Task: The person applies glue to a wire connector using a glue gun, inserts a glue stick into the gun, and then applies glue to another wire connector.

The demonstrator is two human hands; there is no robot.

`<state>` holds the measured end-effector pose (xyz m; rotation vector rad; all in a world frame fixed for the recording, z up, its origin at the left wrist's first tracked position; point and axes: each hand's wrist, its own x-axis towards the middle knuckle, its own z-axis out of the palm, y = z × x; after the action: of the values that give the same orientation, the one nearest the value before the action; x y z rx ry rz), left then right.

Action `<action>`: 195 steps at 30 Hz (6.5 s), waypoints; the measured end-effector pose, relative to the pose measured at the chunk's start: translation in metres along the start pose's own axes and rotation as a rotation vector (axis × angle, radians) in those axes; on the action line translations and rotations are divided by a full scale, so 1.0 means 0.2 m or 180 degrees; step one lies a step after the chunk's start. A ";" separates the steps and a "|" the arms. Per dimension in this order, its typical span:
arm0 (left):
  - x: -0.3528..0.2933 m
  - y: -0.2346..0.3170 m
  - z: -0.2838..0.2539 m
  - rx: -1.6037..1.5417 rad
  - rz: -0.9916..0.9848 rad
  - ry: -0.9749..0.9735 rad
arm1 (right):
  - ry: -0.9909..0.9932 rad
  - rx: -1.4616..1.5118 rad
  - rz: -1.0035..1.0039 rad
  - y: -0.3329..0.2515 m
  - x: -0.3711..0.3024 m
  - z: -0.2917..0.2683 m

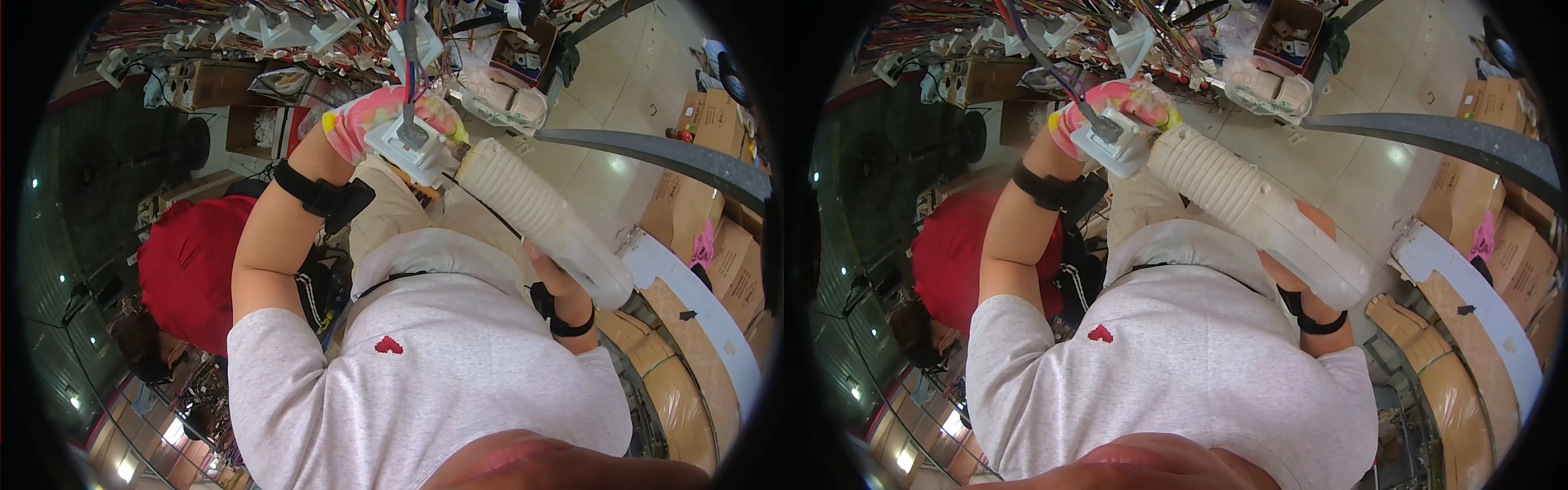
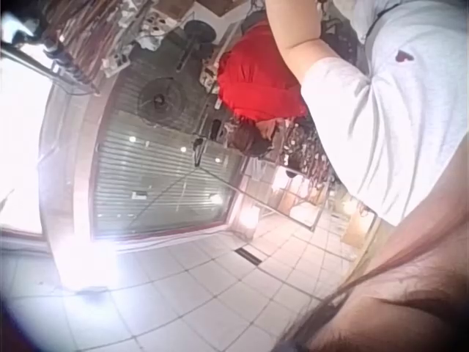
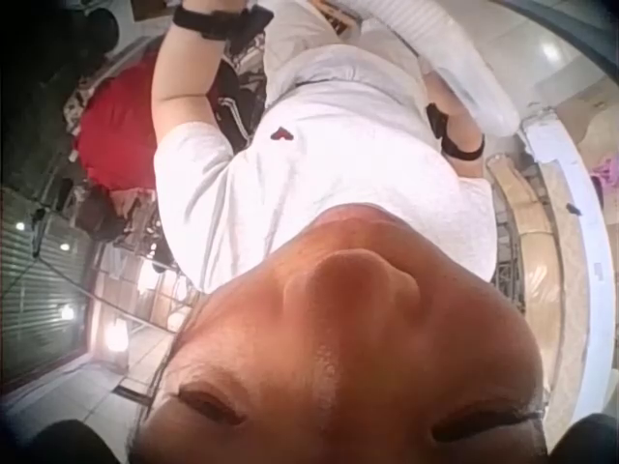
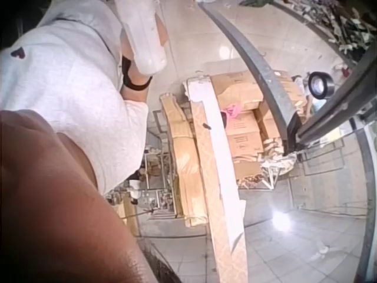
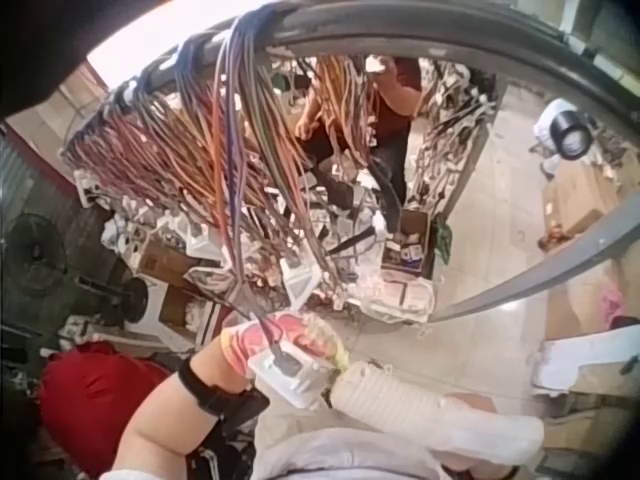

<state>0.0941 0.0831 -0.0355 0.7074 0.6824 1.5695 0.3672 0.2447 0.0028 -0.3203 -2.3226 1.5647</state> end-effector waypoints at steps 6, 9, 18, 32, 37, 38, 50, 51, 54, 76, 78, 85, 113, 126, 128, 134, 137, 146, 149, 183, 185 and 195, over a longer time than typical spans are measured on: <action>0.02 0.11 0.08 0.0881 0.0212 -0.0232 | -0.0480 0.0710 0.0872 0.05 -0.12 -0.07; -0.02 0.07 0.06 0.1264 0.0261 -0.0415 | -0.0683 0.1882 0.0875 -0.04 -0.03 -0.06; -0.03 0.09 0.39 -0.0467 -0.0748 0.2797 | -0.0321 0.3062 0.0886 -0.17 0.07 -0.08; -0.07 -0.05 0.30 -0.0666 0.0118 0.1404 | -0.0163 0.2346 0.0794 -0.26 -0.07 0.04; -0.09 -0.11 0.31 -0.0581 0.0288 0.1962 | -0.0209 0.0523 0.0627 -0.12 -0.19 0.08; -0.09 -0.10 0.32 -0.0601 0.0267 0.1973 | 0.0179 0.0579 0.0642 -0.13 -0.19 0.11; -0.03 0.00 0.37 -0.0360 0.0648 0.2499 | 0.0079 0.0390 0.0757 -0.23 -0.10 0.15; -0.01 0.03 0.39 -0.0314 0.0438 0.2677 | 0.0074 0.0386 0.0766 -0.22 -0.10 0.13; -0.11 0.00 0.28 -0.0251 0.0370 0.2340 | -0.0247 -0.0084 0.0654 -0.20 -0.10 0.10; -0.13 0.00 0.26 -0.0200 0.0494 0.1843 | -0.0009 -0.0069 0.0619 -0.15 -0.15 0.10; -0.13 -0.01 0.28 -0.0116 0.0500 0.2005 | 0.0009 -0.0048 0.0619 -0.15 -0.15 0.09; -0.10 0.01 0.30 0.0391 0.0247 0.2317 | 0.0101 0.0000 0.0654 -0.17 -0.15 0.08; -0.04 0.10 0.38 0.0640 0.0279 0.2663 | -0.0370 -0.1050 -0.0162 -0.30 -0.04 -0.03; -0.01 0.13 0.45 0.0545 0.0320 0.2905 | -0.0413 -0.1565 -0.0098 -0.24 -0.08 -0.03; 0.00 0.14 0.46 0.0515 0.0313 0.2965 | -0.0115 -0.1346 -0.0605 -0.23 -0.08 -0.03; -0.08 0.09 0.36 0.0714 0.0503 0.2393 | 0.0227 -0.1669 -0.0618 -0.28 0.00 0.01; -0.08 0.09 0.36 0.0638 0.0281 0.2489 | -0.0055 -0.1426 -0.0672 -0.27 0.01 -0.01; -0.07 0.12 0.36 0.3032 0.0033 0.2196 | -0.0240 -0.0779 0.0060 -0.22 -0.10 -0.05; -0.10 0.07 0.32 0.1767 0.0247 0.2180 | -0.0129 -0.2014 -0.0940 -0.21 -0.08 -0.02; -0.43 -0.58 0.51 0.1478 -0.0295 0.1243 | -0.0962 -0.0768 -0.1306 -0.10 0.28 0.46; -0.46 -0.57 0.46 0.3503 -0.0298 0.1287 | -0.0992 -0.0578 -0.1227 -0.10 0.33 0.57; -0.97 -0.41 -0.07 0.0162 0.0689 0.3349 | -0.1337 0.0917 -0.0085 0.11 0.50 1.20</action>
<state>0.1525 -0.1012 -0.1187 -0.0860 1.4373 2.1049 0.1820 0.0831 -0.0877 0.1216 -2.3222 2.0832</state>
